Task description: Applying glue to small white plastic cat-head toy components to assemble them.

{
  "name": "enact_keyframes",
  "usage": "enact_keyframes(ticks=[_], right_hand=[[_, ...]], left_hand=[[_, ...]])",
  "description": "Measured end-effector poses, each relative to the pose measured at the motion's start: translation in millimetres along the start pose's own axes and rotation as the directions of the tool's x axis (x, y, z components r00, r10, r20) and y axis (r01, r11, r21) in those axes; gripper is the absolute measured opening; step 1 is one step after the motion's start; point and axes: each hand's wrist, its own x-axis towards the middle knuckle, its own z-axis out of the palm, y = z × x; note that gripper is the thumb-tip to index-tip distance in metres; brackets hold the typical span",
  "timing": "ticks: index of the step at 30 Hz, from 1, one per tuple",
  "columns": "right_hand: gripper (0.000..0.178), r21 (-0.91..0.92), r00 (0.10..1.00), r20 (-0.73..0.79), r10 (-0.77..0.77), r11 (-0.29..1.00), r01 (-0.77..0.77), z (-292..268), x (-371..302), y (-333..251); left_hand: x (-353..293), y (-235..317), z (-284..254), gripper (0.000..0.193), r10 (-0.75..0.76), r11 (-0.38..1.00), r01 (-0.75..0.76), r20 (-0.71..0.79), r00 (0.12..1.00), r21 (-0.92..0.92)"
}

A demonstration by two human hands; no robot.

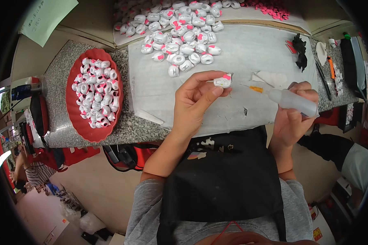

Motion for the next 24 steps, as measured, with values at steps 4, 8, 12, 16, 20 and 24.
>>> enact_keyframes(ticks=[4,8,12,16,20,24], right_hand=[[0.038,-0.239,0.958,0.228,-0.176,0.943,0.230,3.5,-4.9,-1.2],[0.041,-0.251,0.929,0.311,-0.201,0.925,0.284,7.6,-9.5,-2.6],[0.042,-0.248,0.921,0.339,-0.193,0.926,0.285,14.1,-11.8,-3.4],[0.039,-0.301,0.921,0.336,-0.198,0.904,0.304,19.2,-14.7,-3.3],[0.035,-0.336,0.928,0.324,-0.185,0.894,0.296,20.2,-15.6,-3.3],[0.035,-0.328,0.929,0.331,-0.168,0.902,0.280,20.7,-16.1,-4.1]], left_hand=[[0.3,-6.0,-2.2,0.027,0.085,0.996,-0.085,-0.026,0.996,0.019],[-1.3,-7.7,-9.1,0.024,0.123,0.986,-0.121,-0.016,0.992,0.113],[-1.9,-11.8,-9.9,0.027,0.183,0.977,-0.179,-0.022,0.983,0.115],[-3.3,-6.4,-6.9,0.033,0.137,0.989,-0.135,-0.026,0.990,0.052],[-3.8,-8.0,-8.0,0.035,0.135,0.989,-0.134,-0.013,0.991,0.068],[-4.1,-7.1,-8.4,0.034,0.122,0.991,-0.121,-0.008,0.993,0.060]])
